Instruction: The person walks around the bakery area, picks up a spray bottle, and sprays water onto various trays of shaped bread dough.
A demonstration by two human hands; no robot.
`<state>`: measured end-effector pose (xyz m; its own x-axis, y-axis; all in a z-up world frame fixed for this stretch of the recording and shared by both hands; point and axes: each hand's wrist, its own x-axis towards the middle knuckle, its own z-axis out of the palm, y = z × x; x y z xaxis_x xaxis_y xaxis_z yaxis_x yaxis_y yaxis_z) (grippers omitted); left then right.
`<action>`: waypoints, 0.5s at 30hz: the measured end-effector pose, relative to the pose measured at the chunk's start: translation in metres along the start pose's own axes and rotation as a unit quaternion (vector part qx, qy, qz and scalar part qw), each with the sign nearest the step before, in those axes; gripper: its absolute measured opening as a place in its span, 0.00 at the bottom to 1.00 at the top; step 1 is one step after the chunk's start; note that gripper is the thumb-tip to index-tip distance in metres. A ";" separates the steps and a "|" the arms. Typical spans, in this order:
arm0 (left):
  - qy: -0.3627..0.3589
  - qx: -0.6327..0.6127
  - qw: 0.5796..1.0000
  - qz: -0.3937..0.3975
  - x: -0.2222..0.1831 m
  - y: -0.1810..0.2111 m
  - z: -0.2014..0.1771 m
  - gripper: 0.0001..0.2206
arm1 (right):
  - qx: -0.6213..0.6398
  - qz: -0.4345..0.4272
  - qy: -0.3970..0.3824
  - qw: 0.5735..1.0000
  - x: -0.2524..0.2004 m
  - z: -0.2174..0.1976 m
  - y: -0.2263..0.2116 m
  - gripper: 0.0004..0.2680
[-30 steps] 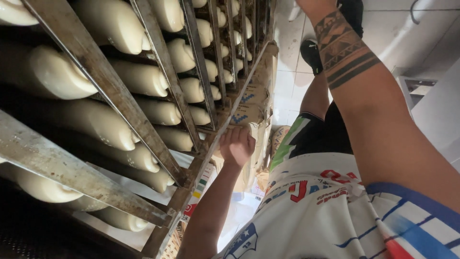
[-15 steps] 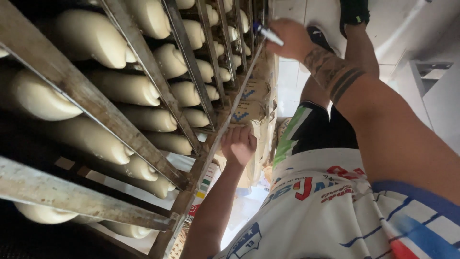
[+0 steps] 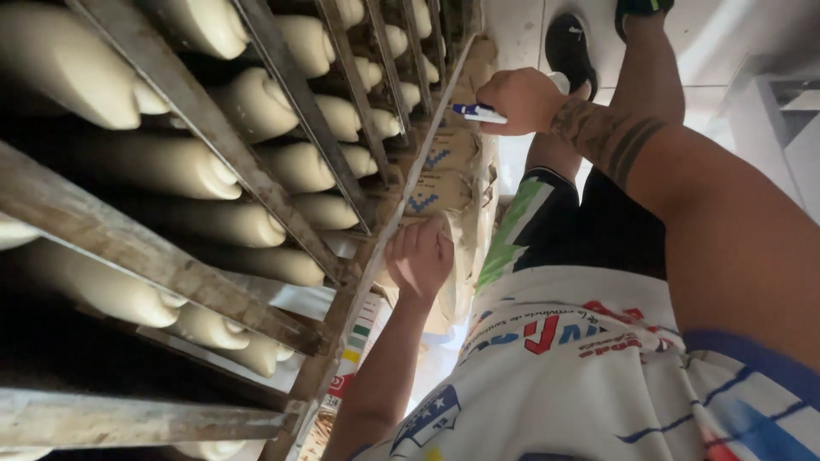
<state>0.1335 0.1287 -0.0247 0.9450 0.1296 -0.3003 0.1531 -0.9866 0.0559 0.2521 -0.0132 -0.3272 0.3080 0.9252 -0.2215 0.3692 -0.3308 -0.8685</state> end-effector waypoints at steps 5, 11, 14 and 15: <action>0.021 0.020 1.000 0.006 -0.009 -0.005 0.012 0.09 | 0.088 -0.024 0.018 0.996 -0.006 0.001 0.002 0.14; 0.006 0.031 0.999 0.014 0.000 -0.001 0.008 0.11 | 0.130 -0.046 0.061 0.989 0.009 -0.008 0.011 0.16; -0.026 0.041 0.999 0.007 -0.007 -0.003 0.009 0.10 | 0.168 -0.038 0.131 0.976 0.023 -0.010 0.023 0.13; -0.034 0.042 0.999 0.004 -0.008 -0.004 0.009 0.09 | 0.126 -0.030 0.186 0.974 0.029 -0.011 0.031 0.09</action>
<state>0.1229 0.1304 -0.0315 0.9242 0.1176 -0.3634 0.1181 -0.9928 -0.0208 0.2822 0.0016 -0.3555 0.6070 0.7941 -0.0319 0.1830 -0.1787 -0.9667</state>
